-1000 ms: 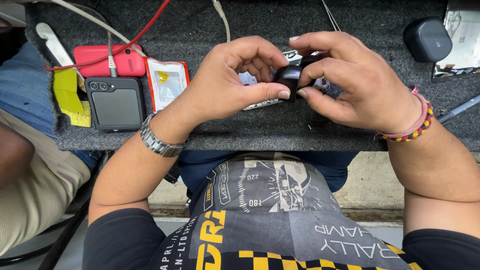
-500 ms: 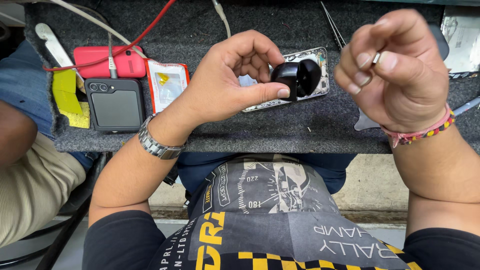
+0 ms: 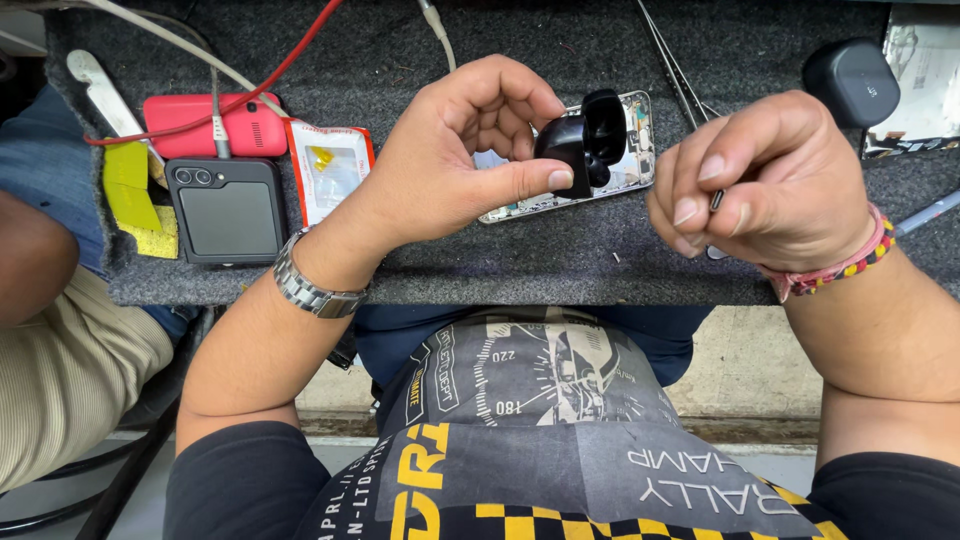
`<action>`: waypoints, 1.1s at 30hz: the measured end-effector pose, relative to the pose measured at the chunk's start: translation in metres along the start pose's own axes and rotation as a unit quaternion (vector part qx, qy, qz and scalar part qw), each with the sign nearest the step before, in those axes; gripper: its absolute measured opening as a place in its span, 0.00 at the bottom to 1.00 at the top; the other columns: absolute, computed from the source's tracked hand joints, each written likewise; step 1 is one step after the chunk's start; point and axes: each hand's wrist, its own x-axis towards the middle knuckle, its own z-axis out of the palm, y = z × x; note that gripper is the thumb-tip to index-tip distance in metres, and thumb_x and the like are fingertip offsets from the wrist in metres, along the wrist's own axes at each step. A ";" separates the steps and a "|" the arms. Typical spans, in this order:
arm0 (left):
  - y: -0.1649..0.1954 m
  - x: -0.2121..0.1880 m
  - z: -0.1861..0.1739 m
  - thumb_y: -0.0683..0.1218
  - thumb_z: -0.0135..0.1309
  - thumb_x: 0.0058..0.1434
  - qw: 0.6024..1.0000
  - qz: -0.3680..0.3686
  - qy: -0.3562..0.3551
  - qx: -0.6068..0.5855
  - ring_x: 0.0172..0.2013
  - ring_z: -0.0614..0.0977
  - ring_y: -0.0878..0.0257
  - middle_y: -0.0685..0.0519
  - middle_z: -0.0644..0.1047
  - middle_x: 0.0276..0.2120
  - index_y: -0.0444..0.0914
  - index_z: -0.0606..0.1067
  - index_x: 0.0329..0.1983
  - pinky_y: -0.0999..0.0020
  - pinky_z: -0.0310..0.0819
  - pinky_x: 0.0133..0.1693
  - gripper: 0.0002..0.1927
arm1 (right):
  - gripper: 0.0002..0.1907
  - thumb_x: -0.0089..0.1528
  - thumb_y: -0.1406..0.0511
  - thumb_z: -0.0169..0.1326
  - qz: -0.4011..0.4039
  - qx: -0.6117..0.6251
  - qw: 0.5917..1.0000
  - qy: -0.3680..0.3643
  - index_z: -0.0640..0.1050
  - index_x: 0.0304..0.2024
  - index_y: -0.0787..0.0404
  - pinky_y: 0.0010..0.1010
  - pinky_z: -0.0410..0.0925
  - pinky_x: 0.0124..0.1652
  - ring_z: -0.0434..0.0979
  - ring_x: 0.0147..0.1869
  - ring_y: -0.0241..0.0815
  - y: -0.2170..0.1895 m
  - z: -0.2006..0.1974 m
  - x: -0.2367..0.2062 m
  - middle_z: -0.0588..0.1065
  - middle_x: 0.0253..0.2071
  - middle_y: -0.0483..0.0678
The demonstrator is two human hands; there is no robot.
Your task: The person first pries at the edge of a disassembled phone on the bench using a metal tool, then picks up a black wireless earbud charging case, opens its lid, and pries the case shell apart. They work the casing open with a tool and tweezers and pull out the green internal circuit board, holding it up as the clip ends.
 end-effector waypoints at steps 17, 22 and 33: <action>0.001 -0.001 -0.001 0.35 0.63 0.71 0.996 0.002 -0.022 -0.083 0.45 0.79 0.74 0.53 0.78 0.49 0.32 0.71 0.65 0.78 0.79 0.50 0.22 | 0.10 0.65 0.74 0.62 -0.048 -0.036 0.997 0.047 0.81 0.48 0.62 0.35 0.73 0.36 0.82 0.38 0.45 -0.001 0.000 0.004 0.82 0.40 0.56; 0.000 -0.003 -0.002 0.34 0.62 0.72 0.992 -0.004 -0.031 -0.120 0.48 0.80 0.71 0.51 0.78 0.52 0.30 0.70 0.66 0.75 0.80 0.53 0.22 | 0.09 0.63 0.74 0.61 -0.080 -0.069 0.989 0.101 0.80 0.46 0.62 0.34 0.76 0.35 0.82 0.36 0.44 -0.001 0.000 0.006 0.81 0.41 0.56; 0.002 0.000 -0.003 0.34 0.60 0.73 0.992 0.020 -0.034 -0.119 0.53 0.81 0.67 0.49 0.77 0.57 0.33 0.65 0.72 0.72 0.79 0.58 0.28 | 0.09 0.69 0.73 0.61 -0.156 -0.214 0.950 0.165 0.75 0.49 0.62 0.39 0.75 0.60 0.83 0.53 0.45 0.006 0.007 0.020 0.80 0.45 0.54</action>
